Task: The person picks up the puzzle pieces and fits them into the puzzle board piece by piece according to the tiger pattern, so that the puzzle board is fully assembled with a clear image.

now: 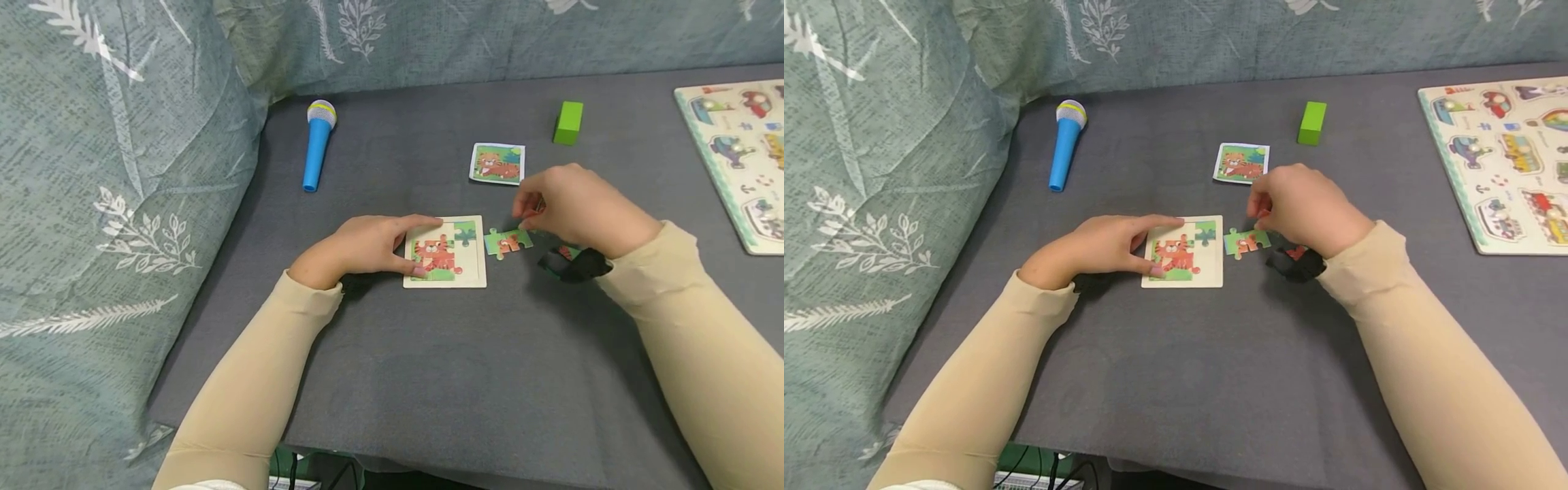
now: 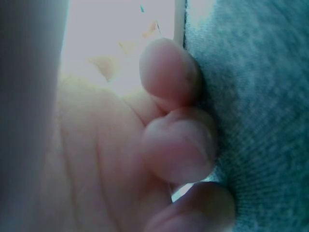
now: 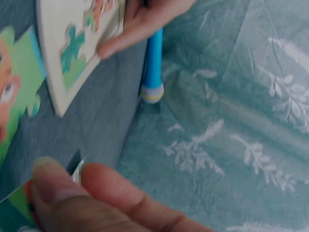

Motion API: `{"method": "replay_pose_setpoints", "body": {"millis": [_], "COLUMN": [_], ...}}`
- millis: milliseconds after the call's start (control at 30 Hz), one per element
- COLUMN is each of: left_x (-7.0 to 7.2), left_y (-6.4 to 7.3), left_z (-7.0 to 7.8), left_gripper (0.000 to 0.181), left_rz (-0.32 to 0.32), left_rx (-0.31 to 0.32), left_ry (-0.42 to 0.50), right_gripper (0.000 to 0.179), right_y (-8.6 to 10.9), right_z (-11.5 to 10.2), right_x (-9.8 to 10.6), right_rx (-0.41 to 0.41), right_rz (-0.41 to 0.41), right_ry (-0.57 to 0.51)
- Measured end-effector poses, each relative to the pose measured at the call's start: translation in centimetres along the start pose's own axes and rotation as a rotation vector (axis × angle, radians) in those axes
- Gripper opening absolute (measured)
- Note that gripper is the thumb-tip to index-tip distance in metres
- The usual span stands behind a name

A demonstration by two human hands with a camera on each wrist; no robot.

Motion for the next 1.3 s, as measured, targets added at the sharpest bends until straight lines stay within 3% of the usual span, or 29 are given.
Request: {"method": "replay_pose_setpoints", "body": {"millis": [200, 567, 800, 1033, 1300], "left_x": [0.0, 0.0, 0.0, 0.1, 0.1], "left_y": [0.1, 0.0, 0.0, 0.1, 0.2], "left_z": [0.0, 0.2, 0.1, 0.1, 0.1], "left_gripper": [0.078, 0.077, 0.077, 0.077, 0.078], "left_rz": [-0.012, -0.003, -0.002, 0.009, 0.005], "left_rx": [0.009, 0.003, 0.0, -0.006, 0.0], "left_ry": [0.008, -0.003, 0.01, 0.011, 0.021], "right_gripper": [0.017, 0.02, 0.021, 0.025, 0.021], "right_y": [0.0, -0.2, -0.8, -1.0, -1.2], "right_z": [-2.3, -5.0, -5.5, -6.1, -6.2], "right_x": [-0.7, -1.9, -3.0, -3.4, -3.8], "right_rx": [0.074, 0.28, 0.28, 0.34, 0.34], "right_rz": [0.0, 0.011, -0.022, 0.018, 0.013], "right_ry": [-0.09, -0.102, -0.092, -0.052, -0.067]}}
Point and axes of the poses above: each hand's wrist, its own y-axis away from the middle knuckle, its own x-axis out of the back of the hand, z = x × y, the point moved 8 cm from there along -y, towards the middle knuckle, and after that the axes turned 14 degrees about -z, right-handed, at the moved point
